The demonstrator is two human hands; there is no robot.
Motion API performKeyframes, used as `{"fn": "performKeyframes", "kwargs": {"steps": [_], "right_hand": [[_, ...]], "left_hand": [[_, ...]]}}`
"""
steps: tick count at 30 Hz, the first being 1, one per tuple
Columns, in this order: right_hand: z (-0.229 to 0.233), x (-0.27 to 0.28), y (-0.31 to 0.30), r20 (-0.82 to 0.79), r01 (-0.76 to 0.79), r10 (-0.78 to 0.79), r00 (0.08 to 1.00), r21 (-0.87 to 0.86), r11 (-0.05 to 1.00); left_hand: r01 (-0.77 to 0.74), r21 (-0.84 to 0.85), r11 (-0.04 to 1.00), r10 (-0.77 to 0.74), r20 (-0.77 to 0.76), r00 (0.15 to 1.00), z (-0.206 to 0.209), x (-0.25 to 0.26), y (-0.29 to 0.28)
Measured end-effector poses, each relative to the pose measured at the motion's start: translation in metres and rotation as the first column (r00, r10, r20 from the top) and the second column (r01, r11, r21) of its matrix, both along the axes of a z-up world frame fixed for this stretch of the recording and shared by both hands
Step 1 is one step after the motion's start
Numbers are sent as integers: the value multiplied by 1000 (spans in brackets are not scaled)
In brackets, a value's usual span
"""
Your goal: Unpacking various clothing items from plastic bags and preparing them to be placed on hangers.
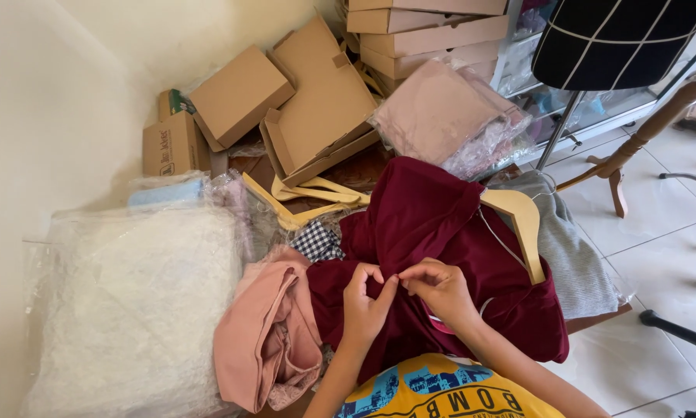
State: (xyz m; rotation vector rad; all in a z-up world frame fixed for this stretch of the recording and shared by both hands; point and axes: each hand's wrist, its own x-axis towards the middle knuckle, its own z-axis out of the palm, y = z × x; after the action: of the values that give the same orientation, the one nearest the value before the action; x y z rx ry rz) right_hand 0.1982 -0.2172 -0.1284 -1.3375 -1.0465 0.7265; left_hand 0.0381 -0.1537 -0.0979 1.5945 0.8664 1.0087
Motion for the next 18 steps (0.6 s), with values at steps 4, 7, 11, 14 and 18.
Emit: {"fn": "performKeyframes", "kwargs": {"steps": [4,7,11,14,18], "right_hand": [[-14,15,8,-257,-61,42,966,-67,996],[-24,47,9,-158,74,-91,983,-109,991],[-23,107,-9,214,449,-409,887,-202,870],[-44,149,-26,77,409,-403,912,-134,902],[-14,173,-68,339,625,-548,765,-187,757]], "left_hand": [[-75,153,985,58,112,992,3,-5,1],[-175,191,966,136,198,971,1,-17,10],[-283,103,954,259,194,946,4,-34,17],[-285,157,946,261,157,953,-19,-40,21],[-292,96,951,272,183,945,-26,-73,37]]}}
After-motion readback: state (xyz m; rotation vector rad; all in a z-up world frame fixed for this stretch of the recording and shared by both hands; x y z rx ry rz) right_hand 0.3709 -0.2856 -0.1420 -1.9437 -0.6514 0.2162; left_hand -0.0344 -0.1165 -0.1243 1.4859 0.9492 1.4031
